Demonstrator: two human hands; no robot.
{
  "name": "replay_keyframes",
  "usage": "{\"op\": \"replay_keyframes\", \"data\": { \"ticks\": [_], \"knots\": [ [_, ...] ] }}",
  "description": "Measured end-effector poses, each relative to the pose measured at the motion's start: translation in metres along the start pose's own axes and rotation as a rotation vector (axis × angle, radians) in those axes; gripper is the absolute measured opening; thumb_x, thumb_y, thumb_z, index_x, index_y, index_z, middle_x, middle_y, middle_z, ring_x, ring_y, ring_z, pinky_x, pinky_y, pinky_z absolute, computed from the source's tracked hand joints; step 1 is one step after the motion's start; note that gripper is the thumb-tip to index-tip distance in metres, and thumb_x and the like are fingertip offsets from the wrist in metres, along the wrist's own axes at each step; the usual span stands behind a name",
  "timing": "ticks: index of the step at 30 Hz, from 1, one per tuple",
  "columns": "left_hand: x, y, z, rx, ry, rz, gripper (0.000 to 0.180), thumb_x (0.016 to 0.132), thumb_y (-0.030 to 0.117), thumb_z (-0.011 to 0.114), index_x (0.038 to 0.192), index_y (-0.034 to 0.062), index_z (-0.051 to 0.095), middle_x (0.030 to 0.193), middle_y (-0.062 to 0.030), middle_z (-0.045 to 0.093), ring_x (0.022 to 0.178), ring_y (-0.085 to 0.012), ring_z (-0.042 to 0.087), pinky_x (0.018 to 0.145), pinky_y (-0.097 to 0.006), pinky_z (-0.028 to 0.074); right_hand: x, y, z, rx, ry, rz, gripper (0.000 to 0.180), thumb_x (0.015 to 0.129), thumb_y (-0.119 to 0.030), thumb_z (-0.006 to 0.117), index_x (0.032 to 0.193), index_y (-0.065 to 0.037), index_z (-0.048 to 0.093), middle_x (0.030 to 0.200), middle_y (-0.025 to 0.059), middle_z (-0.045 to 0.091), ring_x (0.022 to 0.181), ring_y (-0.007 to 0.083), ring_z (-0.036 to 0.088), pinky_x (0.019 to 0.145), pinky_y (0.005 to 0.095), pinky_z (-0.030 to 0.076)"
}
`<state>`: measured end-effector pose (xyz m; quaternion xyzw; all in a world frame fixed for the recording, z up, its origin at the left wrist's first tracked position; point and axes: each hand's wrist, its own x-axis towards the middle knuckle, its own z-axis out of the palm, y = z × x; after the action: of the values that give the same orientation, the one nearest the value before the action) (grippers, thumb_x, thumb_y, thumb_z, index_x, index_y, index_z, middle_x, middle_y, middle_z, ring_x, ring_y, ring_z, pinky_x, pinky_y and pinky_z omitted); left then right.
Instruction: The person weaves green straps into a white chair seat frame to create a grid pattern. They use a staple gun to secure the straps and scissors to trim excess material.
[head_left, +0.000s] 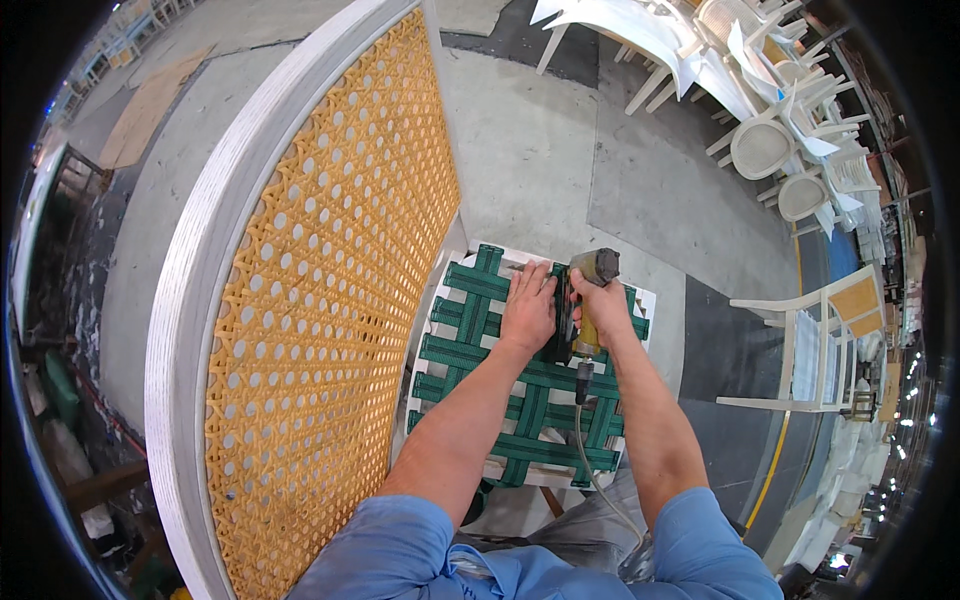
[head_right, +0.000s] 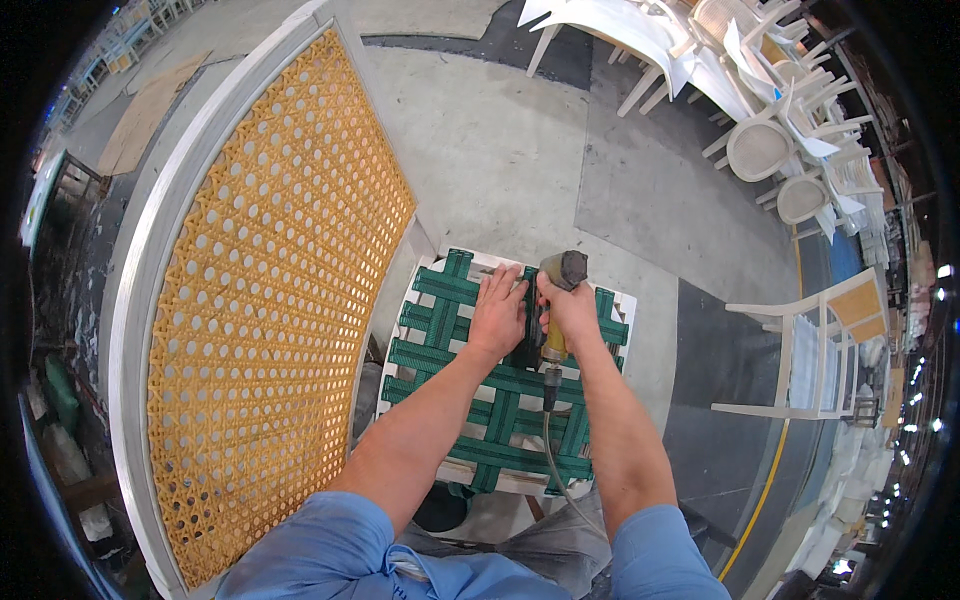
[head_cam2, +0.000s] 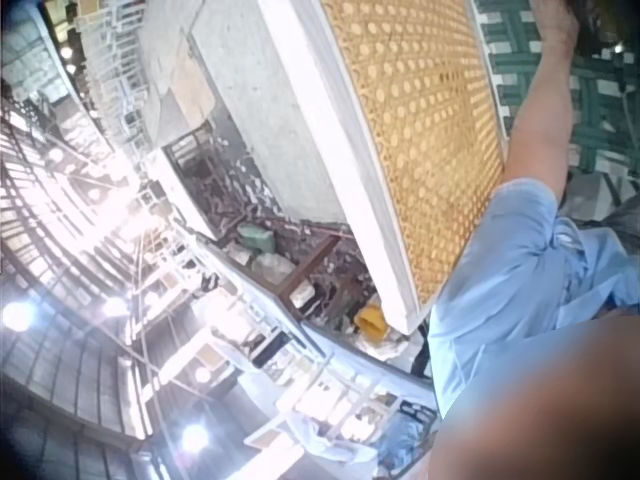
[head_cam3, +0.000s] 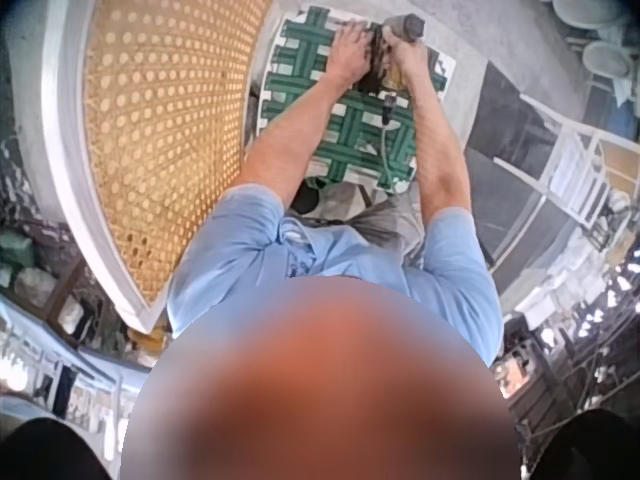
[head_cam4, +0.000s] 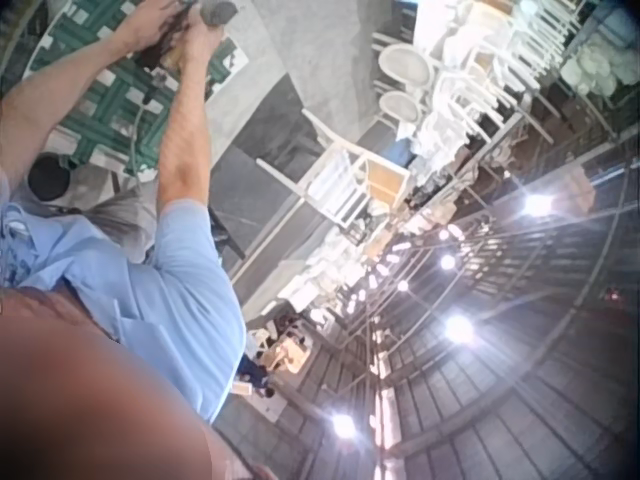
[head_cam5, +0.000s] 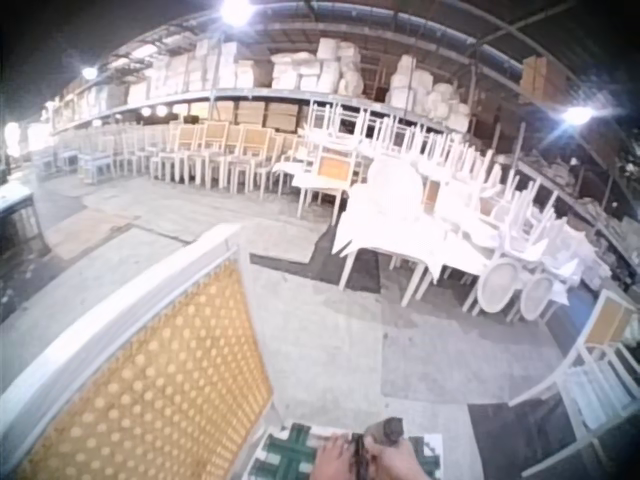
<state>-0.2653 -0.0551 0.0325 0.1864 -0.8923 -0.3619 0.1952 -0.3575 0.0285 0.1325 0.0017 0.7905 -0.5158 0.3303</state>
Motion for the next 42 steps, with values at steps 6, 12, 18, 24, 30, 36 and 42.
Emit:
{"op": "replay_keyframes", "data": {
  "ticks": [6, 12, 18, 24, 30, 36, 42],
  "knots": [
    [-0.005, -0.001, -0.001, 0.022, 0.000, -0.003, 0.041, 0.087, 0.008, 0.058, 0.127, 0.0009, 0.061, 0.149, -0.0138, 0.042, 0.144, -0.0326, 0.032, 0.120, -0.048, 0.024, -0.005, 0.007, -0.003, 0.027, 0.004, -0.027, 0.026, 0.092, -0.029, 0.071, 0.095, -0.005, 0.061, 0.072, 0.0031, 0.060, 0.047, 0.0136, 0.054, 0.042, 0.0295, 0.044],
    [-0.002, 0.008, 0.005, -0.002, -0.009, 0.020, 0.040, 0.088, 0.009, 0.058, 0.127, 0.0012, 0.061, 0.149, -0.0131, 0.042, 0.144, -0.0323, 0.033, 0.120, -0.048, 0.024, -0.011, -0.001, -0.025, 0.032, 0.017, 0.014, 0.028, 0.092, -0.032, 0.070, 0.095, -0.006, 0.062, 0.074, 0.0033, 0.061, 0.048, 0.0134, 0.053, 0.043, 0.0294, 0.044],
    [-0.013, 0.001, -0.015, 0.057, -0.012, -0.024, 0.041, 0.089, 0.010, 0.059, 0.129, 0.0026, 0.060, 0.151, -0.0123, 0.041, 0.143, -0.0347, 0.034, 0.118, -0.051, 0.026, -0.102, -0.006, -0.089, 0.196, -0.112, -0.075, 0.031, 0.094, -0.033, 0.068, 0.106, -0.005, 0.061, 0.085, 0.0041, 0.063, 0.049, 0.0132, 0.053, 0.043, 0.0290, 0.044],
    [-0.108, 0.043, -0.034, -0.160, 0.040, -0.078, 0.035, 0.094, 0.009, 0.055, 0.128, 0.0003, 0.059, 0.130, -0.0186, 0.061, 0.126, -0.0353, 0.054, 0.110, -0.047, 0.039, -0.269, 0.033, -0.223, 0.229, 0.188, 0.033, 0.030, 0.096, -0.031, 0.066, 0.110, -0.005, 0.059, 0.086, 0.0066, 0.065, 0.049, 0.0142, 0.055, 0.041, 0.0293, 0.046],
    [-0.251, 0.090, -0.062, -0.882, -0.444, -0.571, 0.030, 0.102, 0.016, 0.051, 0.126, 0.0009, 0.061, 0.093, -0.0151, 0.071, 0.072, -0.0217, 0.070, 0.070, -0.033, 0.057, -0.418, 0.137, -0.308, 0.315, 0.596, 0.050, 0.036, 0.097, -0.040, 0.062, 0.107, -0.005, 0.062, 0.089, 0.0099, 0.069, 0.061, 0.0127, 0.060, 0.045, 0.0264, 0.045],
    [-0.280, 0.071, -0.066, -0.840, -0.914, -1.168, 0.060, 0.099, 0.035, 0.058, 0.147, 0.0058, 0.036, 0.120, -0.0187, 0.060, 0.098, -0.0358, 0.064, 0.083, -0.050, 0.053, -0.493, 0.238, -0.331, 0.382, 0.722, 0.246, 0.034, 0.091, -0.035, 0.072, 0.112, -0.010, 0.061, 0.092, 0.0049, 0.065, 0.062, 0.0170, 0.058, 0.052, 0.0329, 0.050],
    [-0.278, 0.063, -0.073, -0.933, -0.695, -1.448, 0.103, 0.090, 0.045, 0.070, 0.158, 0.0185, -0.002, 0.159, -0.0198, 0.021, 0.136, -0.0464, 0.038, 0.107, -0.066, 0.034, -0.490, 0.333, -0.316, 0.719, 0.634, 0.306, 0.040, 0.088, -0.036, 0.076, 0.115, -0.011, 0.060, 0.100, 0.0058, 0.062, 0.070, 0.0209, 0.062, 0.059, 0.0366, 0.054]
  ]
}}
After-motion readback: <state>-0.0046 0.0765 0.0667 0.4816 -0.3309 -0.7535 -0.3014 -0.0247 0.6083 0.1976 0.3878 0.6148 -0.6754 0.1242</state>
